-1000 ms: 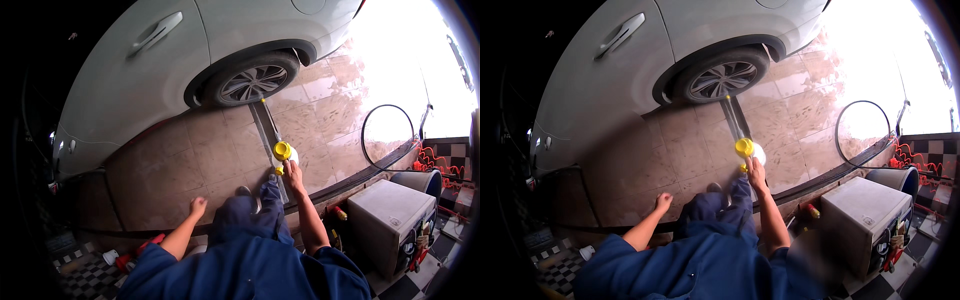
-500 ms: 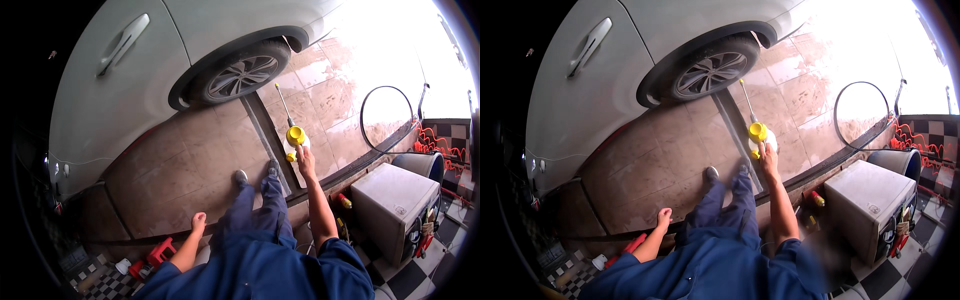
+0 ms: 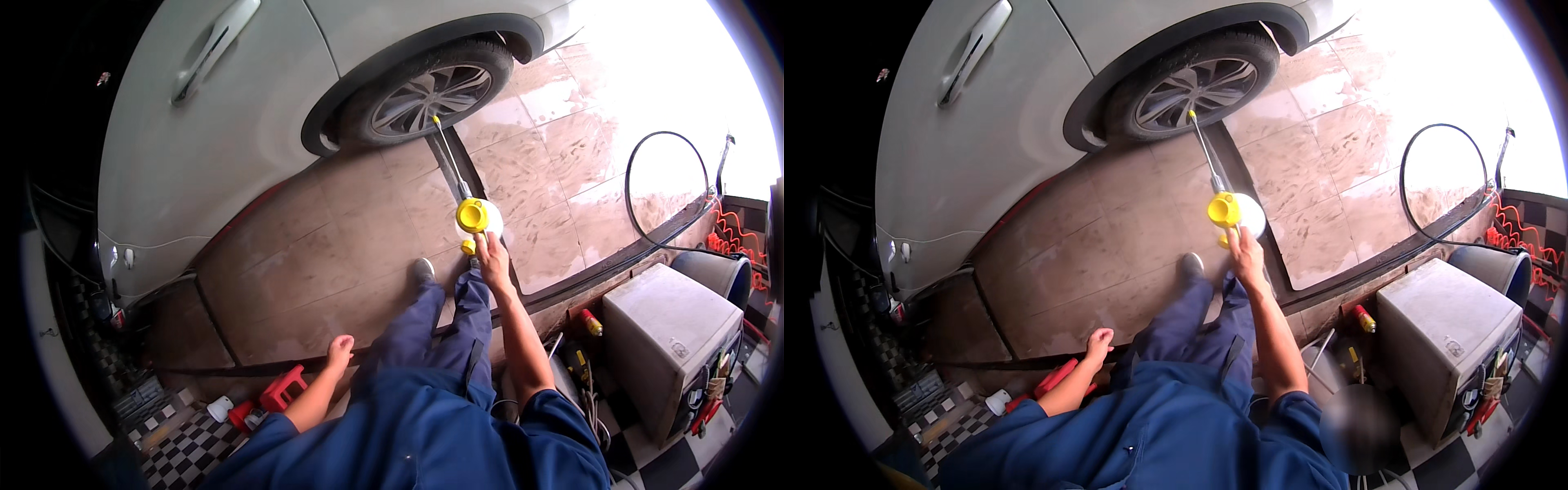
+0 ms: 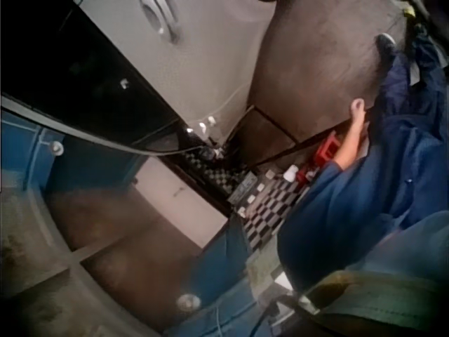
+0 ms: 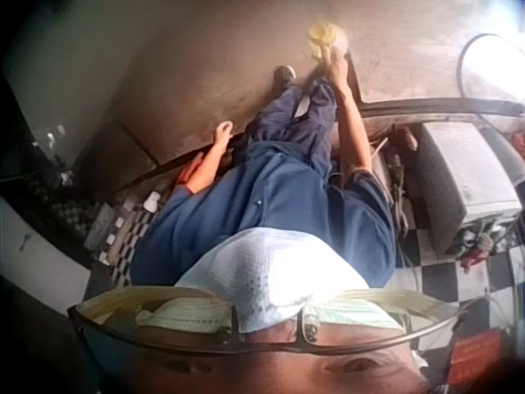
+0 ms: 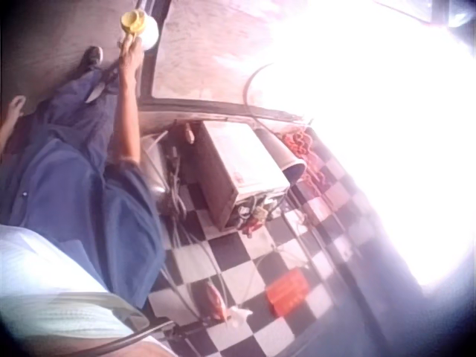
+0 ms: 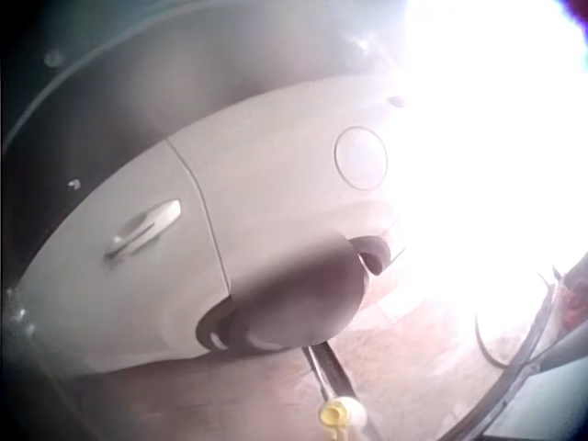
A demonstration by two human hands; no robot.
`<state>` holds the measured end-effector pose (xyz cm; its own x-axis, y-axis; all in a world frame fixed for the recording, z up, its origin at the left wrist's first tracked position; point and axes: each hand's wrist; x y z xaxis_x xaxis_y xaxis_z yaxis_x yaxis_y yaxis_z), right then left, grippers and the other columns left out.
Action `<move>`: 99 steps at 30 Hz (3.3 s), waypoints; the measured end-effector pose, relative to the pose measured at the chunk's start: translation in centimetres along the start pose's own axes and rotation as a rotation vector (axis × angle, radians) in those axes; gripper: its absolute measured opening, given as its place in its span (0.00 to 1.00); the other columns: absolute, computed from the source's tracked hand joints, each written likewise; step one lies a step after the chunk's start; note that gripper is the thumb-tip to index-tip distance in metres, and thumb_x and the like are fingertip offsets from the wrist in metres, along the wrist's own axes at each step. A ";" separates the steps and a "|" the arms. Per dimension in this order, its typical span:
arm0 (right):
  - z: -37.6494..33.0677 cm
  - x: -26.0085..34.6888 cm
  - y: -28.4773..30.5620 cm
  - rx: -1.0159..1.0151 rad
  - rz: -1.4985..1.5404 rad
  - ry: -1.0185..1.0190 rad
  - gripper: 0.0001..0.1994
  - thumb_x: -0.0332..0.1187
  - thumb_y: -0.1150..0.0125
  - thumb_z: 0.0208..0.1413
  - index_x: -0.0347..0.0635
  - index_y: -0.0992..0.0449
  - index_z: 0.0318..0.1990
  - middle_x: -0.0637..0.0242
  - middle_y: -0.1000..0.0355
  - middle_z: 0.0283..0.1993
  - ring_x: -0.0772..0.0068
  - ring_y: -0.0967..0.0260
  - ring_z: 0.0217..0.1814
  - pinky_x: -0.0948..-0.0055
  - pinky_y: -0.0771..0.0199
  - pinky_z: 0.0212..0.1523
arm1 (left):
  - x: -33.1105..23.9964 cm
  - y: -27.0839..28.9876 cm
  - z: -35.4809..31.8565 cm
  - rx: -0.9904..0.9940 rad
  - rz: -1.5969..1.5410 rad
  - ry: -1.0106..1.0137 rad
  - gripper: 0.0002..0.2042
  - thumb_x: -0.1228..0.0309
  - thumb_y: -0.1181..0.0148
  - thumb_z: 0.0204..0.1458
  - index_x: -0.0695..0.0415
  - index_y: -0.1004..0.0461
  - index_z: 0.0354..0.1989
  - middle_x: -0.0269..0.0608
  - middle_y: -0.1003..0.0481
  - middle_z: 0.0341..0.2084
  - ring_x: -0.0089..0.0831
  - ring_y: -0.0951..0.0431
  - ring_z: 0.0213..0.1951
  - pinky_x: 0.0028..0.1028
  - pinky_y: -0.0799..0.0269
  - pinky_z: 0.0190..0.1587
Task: The person scrapes residue from the car door sill using a utility knife, then walks to a garage and sprays the exterior of a white car with a handheld sprayer. They refill the sprayer from a bucket and continue spraying the car's wheels and lower panels.
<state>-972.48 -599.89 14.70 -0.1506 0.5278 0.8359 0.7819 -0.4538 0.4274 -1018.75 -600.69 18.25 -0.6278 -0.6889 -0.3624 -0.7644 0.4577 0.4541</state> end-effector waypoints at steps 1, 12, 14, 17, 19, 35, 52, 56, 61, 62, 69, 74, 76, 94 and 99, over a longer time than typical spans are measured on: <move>0.1 0.4 -1.1 -0.010 0.022 0.052 0.16 0.45 0.50 0.59 0.38 0.34 0.34 0.44 0.33 0.26 0.41 0.33 0.30 0.53 0.36 0.30 | -0.3 0.1 0.1 0.001 -0.007 -0.007 0.12 0.62 0.44 0.54 0.57 0.28 0.42 0.33 0.29 0.35 0.23 0.29 0.37 0.26 0.27 0.31; 4.4 -7.4 -10.4 0.258 -0.183 -0.018 0.21 0.51 0.52 0.58 0.37 0.33 0.34 0.45 0.30 0.28 0.43 0.31 0.33 0.54 0.34 0.34 | -0.3 0.7 -0.1 -0.019 0.030 -0.023 0.14 0.62 0.43 0.54 0.59 0.27 0.43 0.36 0.27 0.36 0.23 0.28 0.36 0.24 0.27 0.32; 5.7 -10.5 -12.0 0.295 -0.236 -0.042 0.22 0.51 0.52 0.58 0.36 0.33 0.35 0.44 0.30 0.30 0.42 0.31 0.35 0.53 0.34 0.36 | 0.9 0.8 -0.4 -0.043 0.025 0.004 0.14 0.63 0.43 0.54 0.59 0.27 0.42 0.36 0.27 0.36 0.23 0.28 0.36 0.23 0.27 0.32; 8.0 -15.1 -13.3 0.331 -0.280 -0.140 0.24 0.51 0.54 0.57 0.33 0.30 0.38 0.41 0.29 0.35 0.40 0.31 0.40 0.50 0.34 0.43 | 2.2 1.2 -0.5 -0.052 0.049 0.013 0.13 0.64 0.43 0.54 0.59 0.27 0.42 0.36 0.28 0.35 0.23 0.28 0.36 0.24 0.26 0.32; 9.0 -17.1 -12.9 0.282 -0.305 -0.184 0.24 0.50 0.53 0.57 0.31 0.30 0.41 0.40 0.29 0.36 0.41 0.31 0.42 0.50 0.35 0.45 | 3.2 1.4 -0.7 -0.066 0.064 0.014 0.12 0.64 0.44 0.54 0.59 0.27 0.41 0.35 0.28 0.35 0.24 0.28 0.36 0.24 0.26 0.32; 8.7 -11.4 1.8 0.057 -0.174 0.026 0.15 0.43 0.50 0.58 0.38 0.32 0.40 0.45 0.32 0.29 0.45 0.32 0.33 0.55 0.35 0.34 | 0.5 -1.4 -0.5 -0.006 0.045 0.017 0.13 0.65 0.44 0.54 0.60 0.27 0.43 0.40 0.27 0.41 0.26 0.27 0.40 0.25 0.25 0.33; 24.9 -29.5 -0.3 -0.225 -0.216 0.061 0.19 0.44 0.56 0.62 0.38 0.34 0.49 0.51 0.31 0.29 0.49 0.32 0.33 0.58 0.35 0.34 | 5.1 -4.9 -0.6 -0.029 0.050 0.084 0.09 0.67 0.45 0.55 0.57 0.27 0.41 0.33 0.28 0.34 0.21 0.28 0.35 0.24 0.25 0.31; 28.3 -32.1 -4.8 -0.027 -0.277 -0.262 0.23 0.47 0.52 0.59 0.30 0.32 0.42 0.42 0.31 0.37 0.47 0.33 0.41 0.55 0.36 0.42 | 9.0 -4.4 -1.8 -0.040 0.043 0.174 0.10 0.66 0.45 0.55 0.57 0.28 0.42 0.34 0.27 0.33 0.21 0.27 0.33 0.23 0.27 0.32; 28.7 -36.3 -11.6 0.092 -0.105 -0.237 0.22 0.44 0.56 0.62 0.29 0.32 0.45 0.54 0.30 0.34 0.64 0.37 0.33 0.62 0.37 0.35 | 10.0 -3.9 -1.1 -0.021 0.066 0.228 0.11 0.67 0.45 0.55 0.59 0.28 0.42 0.36 0.26 0.36 0.24 0.26 0.37 0.26 0.26 0.33; 28.6 -36.0 -13.2 0.195 -0.150 -0.333 0.21 0.44 0.60 0.63 0.29 0.31 0.44 0.57 0.31 0.35 0.67 0.38 0.35 0.65 0.37 0.37 | 10.0 -3.8 -0.7 -0.013 0.051 0.228 0.11 0.67 0.45 0.55 0.59 0.28 0.43 0.37 0.26 0.36 0.25 0.26 0.38 0.26 0.25 0.33; 19.8 -21.9 -13.9 0.449 -0.386 0.284 0.17 0.45 0.48 0.58 0.36 0.32 0.32 0.48 0.31 0.24 0.49 0.31 0.25 0.57 0.33 0.26 | 8.7 -3.2 -1.8 -0.045 0.014 0.168 0.11 0.65 0.45 0.55 0.58 0.28 0.42 0.36 0.27 0.38 0.24 0.27 0.39 0.26 0.26 0.33; 11.0 -12.7 -6.9 0.360 0.009 0.204 0.13 0.39 0.49 0.59 0.36 0.33 0.36 0.53 0.33 0.25 0.58 0.32 0.27 0.63 0.34 0.29 | 8.1 -2.5 -1.7 -0.041 -0.025 0.141 0.11 0.64 0.45 0.55 0.56 0.28 0.41 0.35 0.27 0.38 0.24 0.28 0.39 0.25 0.27 0.33; 7.4 -10.1 -4.3 0.263 0.146 0.094 0.10 0.37 0.50 0.60 0.37 0.33 0.37 0.59 0.34 0.23 0.67 0.34 0.25 0.68 0.35 0.27 | 8.2 -2.1 -1.1 -0.053 -0.069 0.121 0.11 0.64 0.44 0.55 0.56 0.28 0.41 0.35 0.27 0.38 0.24 0.27 0.39 0.25 0.27 0.33; 1.0 -7.4 3.0 -0.067 0.413 -0.343 0.13 0.44 0.51 0.61 0.44 0.33 0.35 0.78 0.42 0.18 0.84 0.44 0.19 0.80 0.41 0.21 | -0.2 1.6 1.9 -0.040 -0.089 0.055 0.10 0.65 0.45 0.54 0.57 0.27 0.41 0.35 0.30 0.33 0.24 0.31 0.33 0.25 0.28 0.26; 4.2 -6.3 8.7 0.244 -0.312 -0.007 0.22 0.51 0.50 0.56 0.36 0.29 0.28 0.57 0.30 0.24 0.60 0.31 0.28 0.65 0.33 0.32 | -6.2 -0.2 0.9 -0.105 -0.100 -0.017 0.10 0.67 0.45 0.54 0.57 0.28 0.41 0.33 0.31 0.31 0.22 0.32 0.31 0.25 0.28 0.25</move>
<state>-962.21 -604.10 11.73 -0.4005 0.6184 0.6762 0.8201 -0.0871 0.5655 -1014.85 -596.00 19.62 -0.5522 -0.7182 -0.4234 -0.8044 0.3254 0.4970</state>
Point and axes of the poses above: each hand's wrist, its own z-axis towards the middle knuckle, its own y-axis out of the back of the hand, x = y × z
